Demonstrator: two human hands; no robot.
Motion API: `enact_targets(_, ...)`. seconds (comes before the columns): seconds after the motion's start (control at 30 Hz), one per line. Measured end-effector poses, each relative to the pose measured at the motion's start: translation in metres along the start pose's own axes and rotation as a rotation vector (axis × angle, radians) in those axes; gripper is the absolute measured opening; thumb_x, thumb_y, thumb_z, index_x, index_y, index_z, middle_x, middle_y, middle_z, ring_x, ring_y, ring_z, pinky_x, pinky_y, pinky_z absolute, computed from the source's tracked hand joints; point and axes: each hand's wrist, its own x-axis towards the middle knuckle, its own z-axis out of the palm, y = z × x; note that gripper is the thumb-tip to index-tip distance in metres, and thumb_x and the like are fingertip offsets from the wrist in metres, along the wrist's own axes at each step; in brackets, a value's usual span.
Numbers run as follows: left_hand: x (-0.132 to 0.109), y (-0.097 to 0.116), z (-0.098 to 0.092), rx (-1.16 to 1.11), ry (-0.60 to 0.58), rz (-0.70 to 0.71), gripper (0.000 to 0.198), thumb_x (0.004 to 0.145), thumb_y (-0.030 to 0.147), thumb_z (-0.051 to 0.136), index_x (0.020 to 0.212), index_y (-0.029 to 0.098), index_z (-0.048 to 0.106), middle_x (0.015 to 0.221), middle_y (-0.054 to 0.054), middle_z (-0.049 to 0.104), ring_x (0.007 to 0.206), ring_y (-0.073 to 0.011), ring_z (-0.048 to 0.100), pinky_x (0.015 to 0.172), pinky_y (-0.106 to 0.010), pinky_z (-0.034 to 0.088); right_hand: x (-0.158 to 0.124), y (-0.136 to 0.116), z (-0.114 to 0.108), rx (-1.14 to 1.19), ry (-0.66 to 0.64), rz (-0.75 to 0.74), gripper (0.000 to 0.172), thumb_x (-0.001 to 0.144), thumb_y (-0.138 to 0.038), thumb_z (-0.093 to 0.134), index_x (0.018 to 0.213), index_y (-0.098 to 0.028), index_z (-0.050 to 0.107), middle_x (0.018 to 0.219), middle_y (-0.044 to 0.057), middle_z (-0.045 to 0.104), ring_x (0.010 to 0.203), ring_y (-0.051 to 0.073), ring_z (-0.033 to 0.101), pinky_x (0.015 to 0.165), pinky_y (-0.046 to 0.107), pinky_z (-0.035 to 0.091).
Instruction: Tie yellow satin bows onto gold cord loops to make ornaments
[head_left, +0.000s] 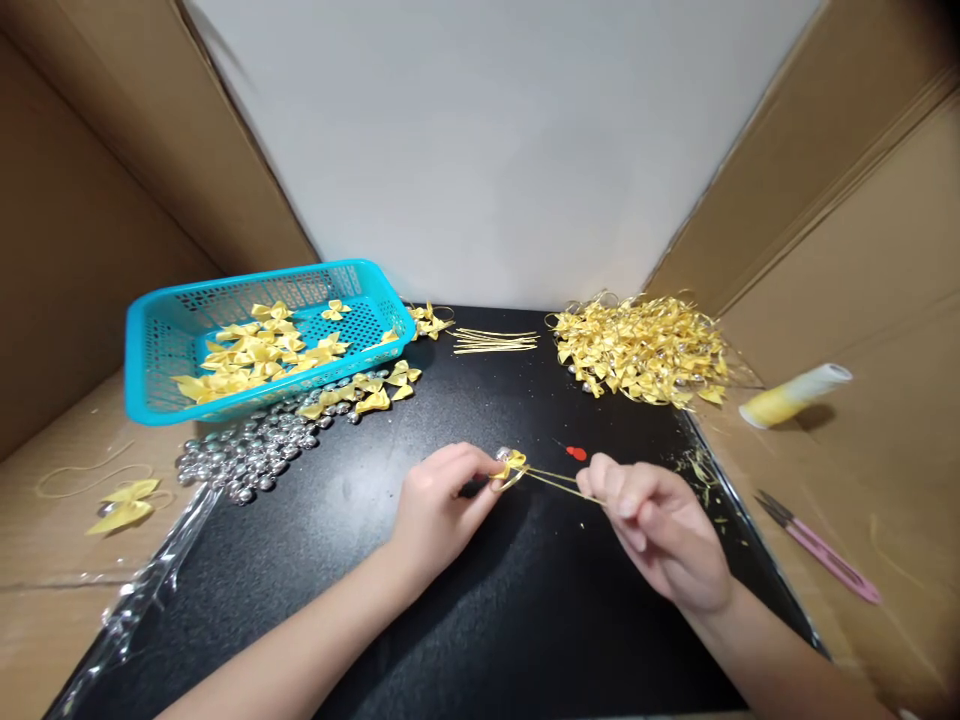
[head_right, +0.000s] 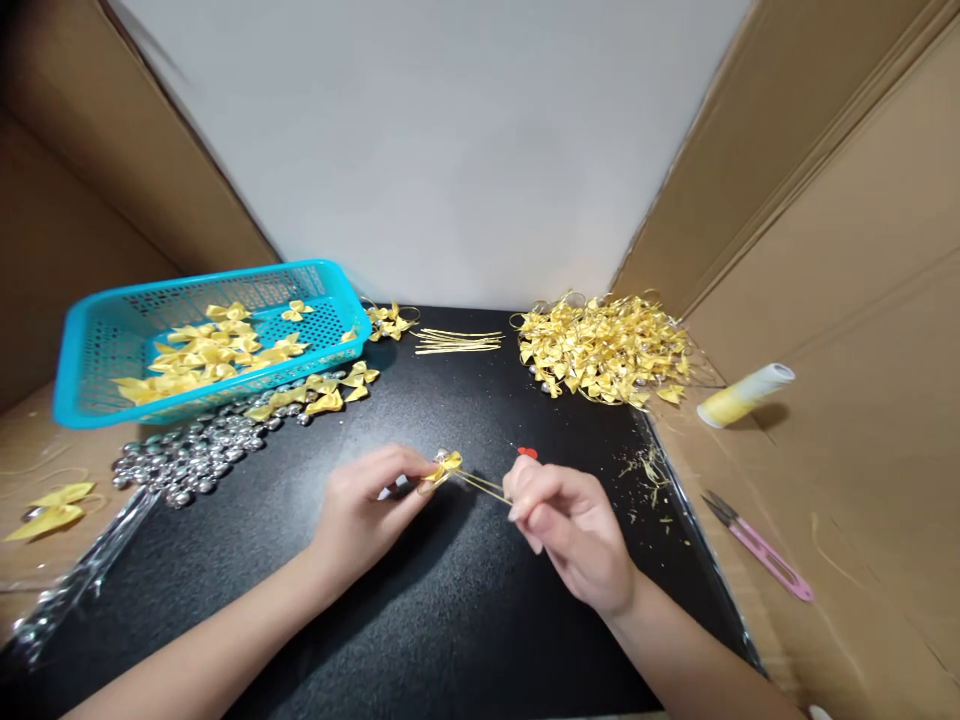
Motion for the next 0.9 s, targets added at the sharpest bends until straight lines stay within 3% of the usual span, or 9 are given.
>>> enact_targets(0.1, -0.002, -0.002, 0.002, 0.126, -0.015, 0.148, 0.013, 0.084, 0.02, 0.061, 0.078, 0.022, 0.073, 0.076, -0.006, 0.076, 0.067, -0.016, 0.068, 0.065, -0.025, 0.051, 0.007, -0.004, -0.003, 0.152, 0.092, 0.07, 0.032, 0.089, -0.045, 0.058, 0.066, -0.026, 0.045, 0.044, -0.006, 0.021, 0.051, 0.016, 0.03, 0.057, 0.032, 0.037)
enact_targets(0.2, -0.001, -0.004, 0.002, 0.152, -0.006, 0.142, 0.012, 0.083, 0.022, 0.064, 0.077, 0.023, 0.074, 0.077, -0.006, 0.076, 0.067, -0.0161, 0.068, 0.064, -0.025, 0.05, 0.009, -0.01, -0.007, 0.255, 0.069, 0.104, 0.044, 0.087, -0.047, 0.058, 0.061, -0.023, 0.032, 0.044, -0.005, 0.02, 0.051, 0.017, 0.028, 0.055, 0.031, 0.035)
enact_targets(0.27, 0.001, -0.004, 0.002, 0.041, -0.001, 0.002, 0.011, 0.081, 0.023, 0.065, 0.074, 0.021, 0.074, 0.075, -0.006, 0.076, 0.067, -0.0162, 0.067, 0.065, -0.025, 0.05, 0.008, -0.012, -0.01, 0.264, 0.033, 0.093, 0.044, 0.086, -0.047, 0.059, 0.061, -0.023, 0.032, 0.042, -0.004, 0.022, 0.05, 0.017, 0.027, 0.055, 0.032, 0.034)
enact_targets(0.4, 0.01, -0.008, 0.001, -0.341, 0.038, -0.526, 0.016, 0.071, 0.031, 0.074, 0.068, 0.016, 0.073, 0.064, -0.005, 0.071, 0.054, -0.0136, 0.058, 0.052, -0.023, 0.042, 0.004, -0.015, -0.012, 0.161, 0.025, 0.019, 0.033, 0.087, -0.046, 0.06, 0.066, -0.027, 0.044, 0.038, -0.004, 0.027, 0.052, 0.019, 0.031, 0.057, 0.032, 0.034)
enact_targets(0.5, 0.017, -0.013, 0.002, -0.619, 0.082, -0.781, 0.023, 0.06, 0.033, 0.082, 0.066, 0.014, 0.071, 0.056, -0.001, 0.064, 0.048, -0.0087, 0.049, 0.046, -0.02, 0.035, 0.0, -0.015, -0.01, 0.096, -0.016, 0.001, 0.022, 0.091, -0.042, 0.058, 0.073, -0.029, 0.055, 0.04, -0.003, 0.039, 0.053, 0.018, 0.036, 0.059, 0.033, 0.035)
enact_targets(0.7, 0.026, -0.019, -0.003, -0.99, 0.128, -0.981, 0.032, 0.052, 0.03, 0.088, 0.065, 0.012, 0.064, 0.05, 0.009, 0.043, 0.044, -0.0013, 0.033, 0.042, -0.013, 0.023, -0.011, -0.011, -0.006, 0.178, -0.102, 0.051, 0.012, 0.094, -0.037, 0.058, 0.086, -0.03, 0.064, 0.042, -0.003, 0.049, 0.052, 0.016, 0.038, 0.06, 0.032, 0.034)
enact_targets(0.9, 0.035, -0.022, -0.017, -1.138, 0.164, -1.002, 0.037, 0.051, 0.023, 0.087, 0.064, 0.014, 0.054, 0.051, 0.012, 0.035, 0.041, 0.0, 0.028, 0.039, -0.012, 0.017, -0.009, -0.005, -0.006, 0.262, -0.08, 0.11, 0.012, 0.094, -0.036, 0.059, 0.086, -0.03, 0.067, 0.038, -0.006, 0.044, 0.05, 0.013, 0.032, 0.065, 0.032, 0.031)
